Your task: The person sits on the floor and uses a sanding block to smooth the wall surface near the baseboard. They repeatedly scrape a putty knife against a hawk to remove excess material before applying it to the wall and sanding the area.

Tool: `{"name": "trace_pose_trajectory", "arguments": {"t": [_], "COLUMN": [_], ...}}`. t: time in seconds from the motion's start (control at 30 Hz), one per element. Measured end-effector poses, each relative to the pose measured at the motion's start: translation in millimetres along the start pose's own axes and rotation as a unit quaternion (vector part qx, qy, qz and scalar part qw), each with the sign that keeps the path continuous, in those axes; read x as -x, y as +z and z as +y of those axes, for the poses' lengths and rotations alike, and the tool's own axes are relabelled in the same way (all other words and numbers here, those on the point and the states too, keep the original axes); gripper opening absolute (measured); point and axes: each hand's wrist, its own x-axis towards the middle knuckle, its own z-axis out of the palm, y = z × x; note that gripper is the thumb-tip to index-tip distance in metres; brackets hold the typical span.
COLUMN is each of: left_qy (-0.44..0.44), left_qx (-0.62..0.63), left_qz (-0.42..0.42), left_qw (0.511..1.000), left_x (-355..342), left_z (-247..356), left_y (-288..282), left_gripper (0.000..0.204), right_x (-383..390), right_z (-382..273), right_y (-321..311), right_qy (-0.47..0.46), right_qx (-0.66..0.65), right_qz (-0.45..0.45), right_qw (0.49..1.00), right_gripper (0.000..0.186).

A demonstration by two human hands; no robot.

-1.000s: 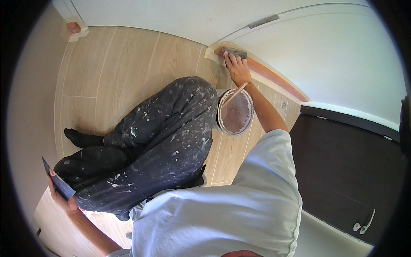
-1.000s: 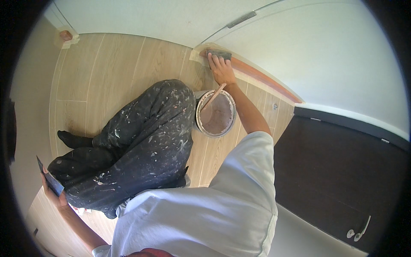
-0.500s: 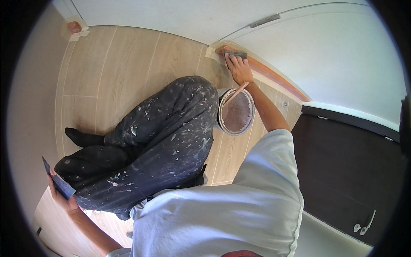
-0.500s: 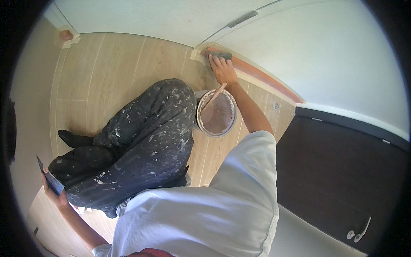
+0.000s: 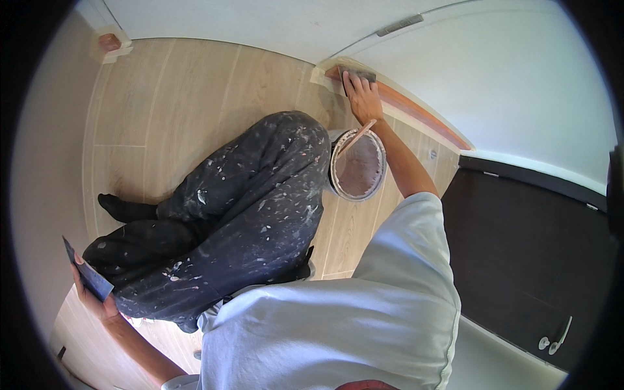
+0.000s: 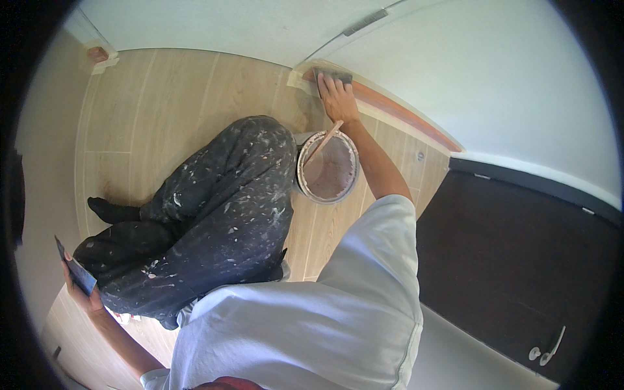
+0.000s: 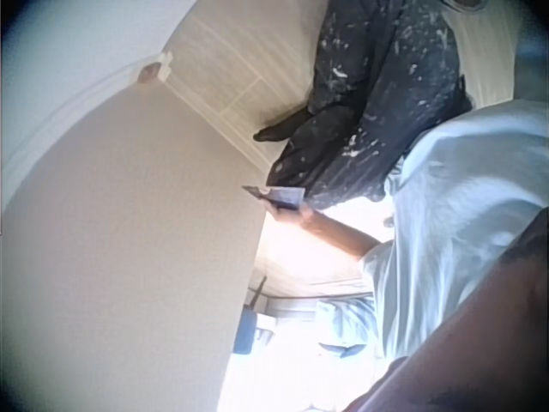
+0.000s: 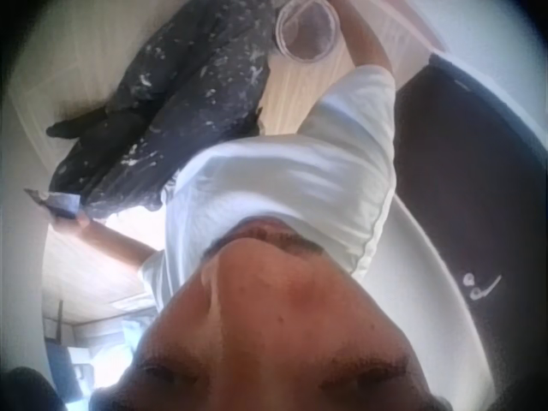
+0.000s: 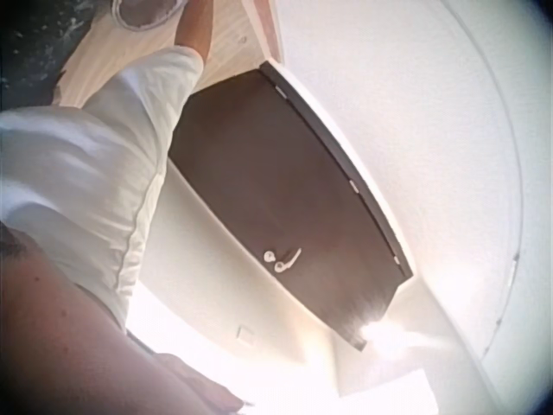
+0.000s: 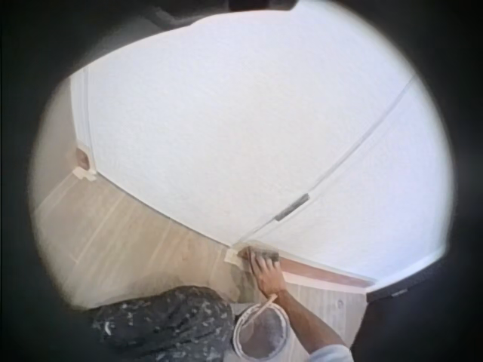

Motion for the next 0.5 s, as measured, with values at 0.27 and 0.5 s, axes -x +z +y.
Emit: {"name": "trace_pose_trajectory", "arguments": {"t": [0.27,0.5], "left_qy": [-0.033,-0.021], "left_qx": [0.018,0.030], "left_qz": [-0.049,-0.012], "left_qw": [0.998,0.999], "left_x": [1,-3], "left_z": [-1,0], "left_y": [6,-1], "left_gripper": [0.039,0.040], "right_x": [5,5], "right_z": [0,6], "right_y": [-5,-11], "right_qy": [-0.031,-0.082], "right_qx": [0.013,0.036], "right_qz": [0.004,0.006], "right_qw": [0.999,0.996], "right_gripper": [0.055,0.055]}}
